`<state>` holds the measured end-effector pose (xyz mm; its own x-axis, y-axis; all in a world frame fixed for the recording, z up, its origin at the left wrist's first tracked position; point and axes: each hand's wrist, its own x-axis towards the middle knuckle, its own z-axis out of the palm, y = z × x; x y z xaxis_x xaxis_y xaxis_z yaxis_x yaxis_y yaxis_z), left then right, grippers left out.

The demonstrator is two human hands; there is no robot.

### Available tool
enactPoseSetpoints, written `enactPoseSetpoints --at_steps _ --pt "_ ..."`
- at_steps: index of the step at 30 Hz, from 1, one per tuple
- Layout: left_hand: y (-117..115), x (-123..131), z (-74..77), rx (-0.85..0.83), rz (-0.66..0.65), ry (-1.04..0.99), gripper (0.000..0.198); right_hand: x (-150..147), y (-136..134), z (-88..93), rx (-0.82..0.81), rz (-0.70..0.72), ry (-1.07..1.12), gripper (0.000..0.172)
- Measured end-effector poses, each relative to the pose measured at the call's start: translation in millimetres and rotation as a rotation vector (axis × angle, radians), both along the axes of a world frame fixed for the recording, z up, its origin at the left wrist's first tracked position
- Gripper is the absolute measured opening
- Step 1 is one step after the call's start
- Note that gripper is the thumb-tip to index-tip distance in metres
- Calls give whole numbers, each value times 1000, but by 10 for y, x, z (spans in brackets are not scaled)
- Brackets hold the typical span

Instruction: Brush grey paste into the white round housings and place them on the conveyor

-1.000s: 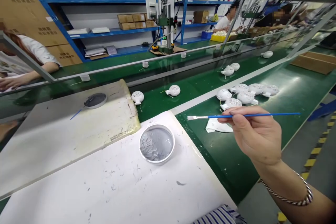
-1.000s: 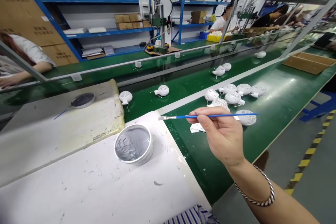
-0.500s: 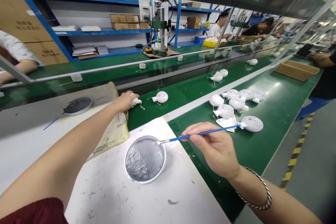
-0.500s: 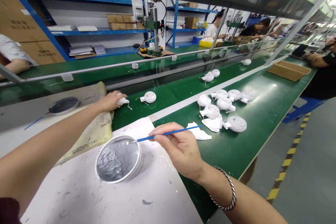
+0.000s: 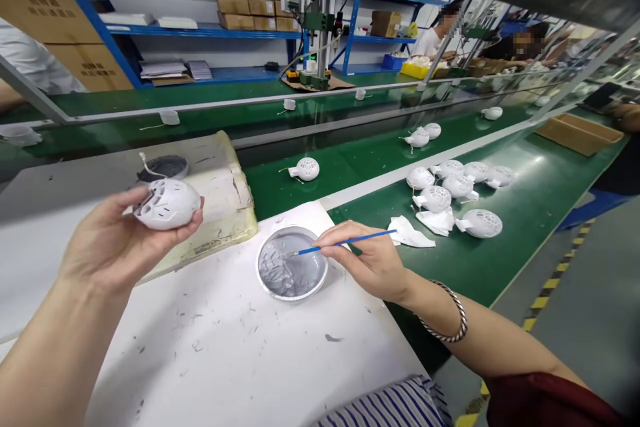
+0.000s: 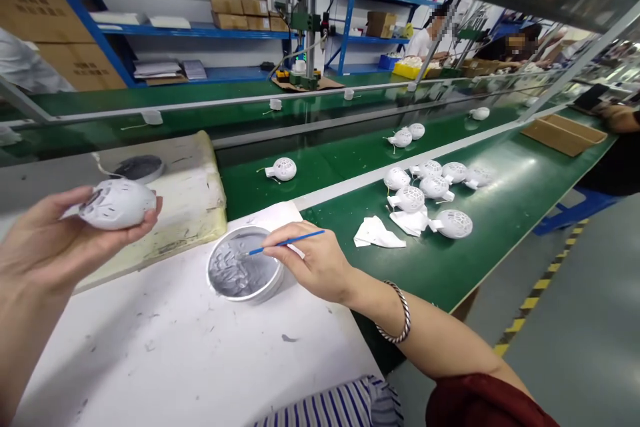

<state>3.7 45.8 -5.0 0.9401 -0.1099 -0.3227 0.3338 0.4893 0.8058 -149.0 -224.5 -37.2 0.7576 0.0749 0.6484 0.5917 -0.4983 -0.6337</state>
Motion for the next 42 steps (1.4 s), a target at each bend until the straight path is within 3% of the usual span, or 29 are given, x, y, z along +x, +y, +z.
enactPoseSetpoints --at_steps 4,10,14,18,24,30,34,39,42 --pt "26 -254 -15 77 35 16 53 -20 43 10 70 -2 108 9" --pt "-21 -409 28 79 12 -52 45 29 85 -36 465 -1 349 9" --pt "-22 -455 -24 88 -53 -76 37 64 27 -35 631 -40 382 13" --pt "-62 -511 -45 108 -37 -83 23 101 -32 15 830 -72 425 19" --pt "-114 -595 11 90 -14 -1 27 151 -10 116 1111 -71 554 25" --pt "-124 -658 9 108 -83 122 31 224 6 200 1154 -54 574 25" --pt "-158 -719 24 40 -133 177 27 351 53 432 1126 22 514 27" --pt "-238 -794 53 -23 -207 231 38 483 247 774 993 119 416 22" --pt "-262 -847 65 -55 -243 206 38 470 381 793 859 161 378 19"
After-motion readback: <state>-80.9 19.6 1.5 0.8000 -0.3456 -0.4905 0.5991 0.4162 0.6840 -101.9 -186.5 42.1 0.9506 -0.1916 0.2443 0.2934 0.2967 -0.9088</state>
